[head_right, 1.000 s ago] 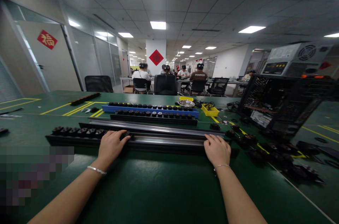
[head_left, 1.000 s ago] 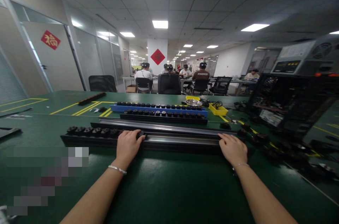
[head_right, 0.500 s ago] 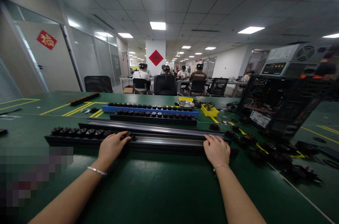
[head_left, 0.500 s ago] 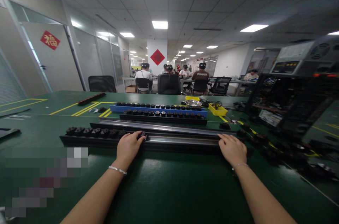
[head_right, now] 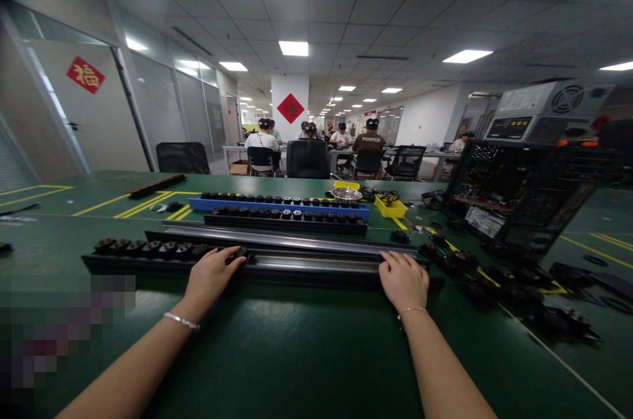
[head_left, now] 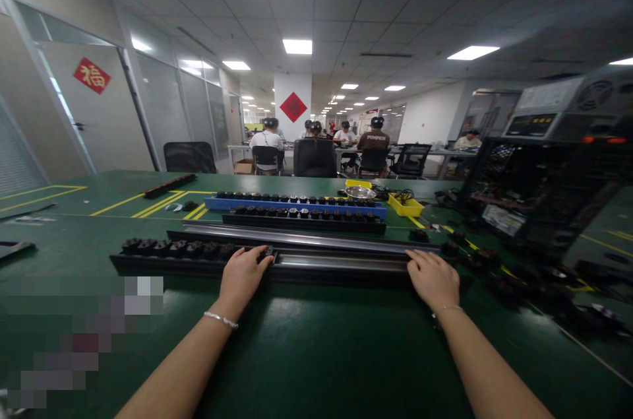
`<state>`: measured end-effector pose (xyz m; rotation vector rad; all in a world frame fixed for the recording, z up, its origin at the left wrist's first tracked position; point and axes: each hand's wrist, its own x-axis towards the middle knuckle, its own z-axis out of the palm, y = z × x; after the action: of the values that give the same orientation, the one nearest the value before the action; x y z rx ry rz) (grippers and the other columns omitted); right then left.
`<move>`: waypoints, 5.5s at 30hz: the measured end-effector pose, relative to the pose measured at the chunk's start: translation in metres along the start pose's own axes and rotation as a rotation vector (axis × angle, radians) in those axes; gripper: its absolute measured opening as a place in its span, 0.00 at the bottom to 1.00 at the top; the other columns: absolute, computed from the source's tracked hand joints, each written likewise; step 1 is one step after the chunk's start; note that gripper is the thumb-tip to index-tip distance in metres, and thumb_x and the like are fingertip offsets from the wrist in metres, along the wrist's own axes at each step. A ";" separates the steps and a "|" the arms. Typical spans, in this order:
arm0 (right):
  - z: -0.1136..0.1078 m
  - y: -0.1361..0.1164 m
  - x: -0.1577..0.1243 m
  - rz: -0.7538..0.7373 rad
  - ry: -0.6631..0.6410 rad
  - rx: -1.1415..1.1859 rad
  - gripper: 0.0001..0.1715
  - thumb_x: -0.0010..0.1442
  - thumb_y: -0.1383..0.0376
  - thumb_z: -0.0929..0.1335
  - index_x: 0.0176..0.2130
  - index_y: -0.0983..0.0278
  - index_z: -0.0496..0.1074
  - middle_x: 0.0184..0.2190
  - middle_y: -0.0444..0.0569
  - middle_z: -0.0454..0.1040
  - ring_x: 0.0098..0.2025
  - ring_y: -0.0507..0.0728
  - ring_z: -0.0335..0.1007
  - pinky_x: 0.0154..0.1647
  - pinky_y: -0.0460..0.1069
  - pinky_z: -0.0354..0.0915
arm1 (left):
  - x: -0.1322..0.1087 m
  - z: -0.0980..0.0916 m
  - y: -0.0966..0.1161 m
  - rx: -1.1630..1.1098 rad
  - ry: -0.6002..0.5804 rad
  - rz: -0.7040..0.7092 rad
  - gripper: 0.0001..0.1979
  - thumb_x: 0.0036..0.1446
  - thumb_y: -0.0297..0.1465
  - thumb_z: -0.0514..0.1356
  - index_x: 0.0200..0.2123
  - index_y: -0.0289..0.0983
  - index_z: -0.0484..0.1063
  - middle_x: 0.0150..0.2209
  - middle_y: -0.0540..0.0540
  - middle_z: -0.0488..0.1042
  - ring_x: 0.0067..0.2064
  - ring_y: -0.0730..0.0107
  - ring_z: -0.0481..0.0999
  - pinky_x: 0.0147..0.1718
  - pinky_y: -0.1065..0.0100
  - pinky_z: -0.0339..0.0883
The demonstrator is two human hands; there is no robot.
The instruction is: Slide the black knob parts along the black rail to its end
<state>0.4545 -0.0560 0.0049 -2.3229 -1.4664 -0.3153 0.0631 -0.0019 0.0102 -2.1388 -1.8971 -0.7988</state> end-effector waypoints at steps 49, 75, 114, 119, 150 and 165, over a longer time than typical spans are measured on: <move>0.003 -0.002 -0.003 0.007 0.082 -0.016 0.26 0.58 0.61 0.55 0.50 0.52 0.72 0.54 0.39 0.68 0.57 0.58 0.58 0.56 0.56 0.52 | -0.007 0.007 0.005 -0.192 0.002 0.190 0.15 0.57 0.38 0.54 0.45 0.39 0.69 0.42 0.46 0.78 0.45 0.62 0.75 0.53 0.58 0.62; 0.003 -0.002 -0.002 0.015 0.080 0.003 0.26 0.59 0.60 0.55 0.50 0.53 0.72 0.54 0.40 0.68 0.57 0.57 0.57 0.57 0.56 0.51 | -0.009 0.010 0.004 -0.242 -0.045 0.316 0.14 0.57 0.37 0.53 0.44 0.42 0.74 0.46 0.48 0.76 0.53 0.61 0.69 0.55 0.56 0.60; 0.002 -0.003 -0.003 0.009 0.059 0.003 0.27 0.59 0.59 0.54 0.50 0.52 0.72 0.54 0.40 0.68 0.57 0.58 0.57 0.56 0.57 0.51 | -0.015 0.007 0.019 -0.246 -0.178 0.414 0.20 0.55 0.35 0.55 0.52 0.44 0.67 0.52 0.49 0.72 0.57 0.59 0.64 0.56 0.53 0.55; 0.002 -0.004 -0.003 0.015 0.056 0.009 0.27 0.59 0.59 0.54 0.51 0.53 0.71 0.55 0.41 0.67 0.57 0.58 0.57 0.57 0.58 0.50 | -0.017 0.005 0.023 -0.209 -0.219 0.424 0.23 0.55 0.35 0.55 0.55 0.46 0.64 0.54 0.49 0.70 0.59 0.58 0.61 0.57 0.51 0.52; -0.001 -0.132 -0.067 -0.672 -0.151 0.318 0.26 0.57 0.64 0.60 0.55 0.55 0.65 0.54 0.47 0.68 0.56 0.56 0.58 0.60 0.57 0.42 | -0.018 0.002 0.037 -0.066 -0.273 0.414 0.26 0.53 0.37 0.56 0.57 0.53 0.58 0.47 0.51 0.71 0.50 0.61 0.67 0.54 0.52 0.45; -0.002 -0.130 -0.065 -0.725 -0.145 0.246 0.28 0.55 0.68 0.61 0.55 0.54 0.64 0.50 0.47 0.70 0.53 0.56 0.61 0.57 0.54 0.47 | -0.017 0.004 0.036 -0.032 -0.287 0.413 0.27 0.54 0.38 0.56 0.58 0.53 0.57 0.46 0.49 0.71 0.51 0.60 0.67 0.56 0.50 0.43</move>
<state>0.3097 -0.0597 0.0074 -1.5821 -2.2424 -0.1369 0.0978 -0.0214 0.0062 -2.6553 -1.4668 -0.4605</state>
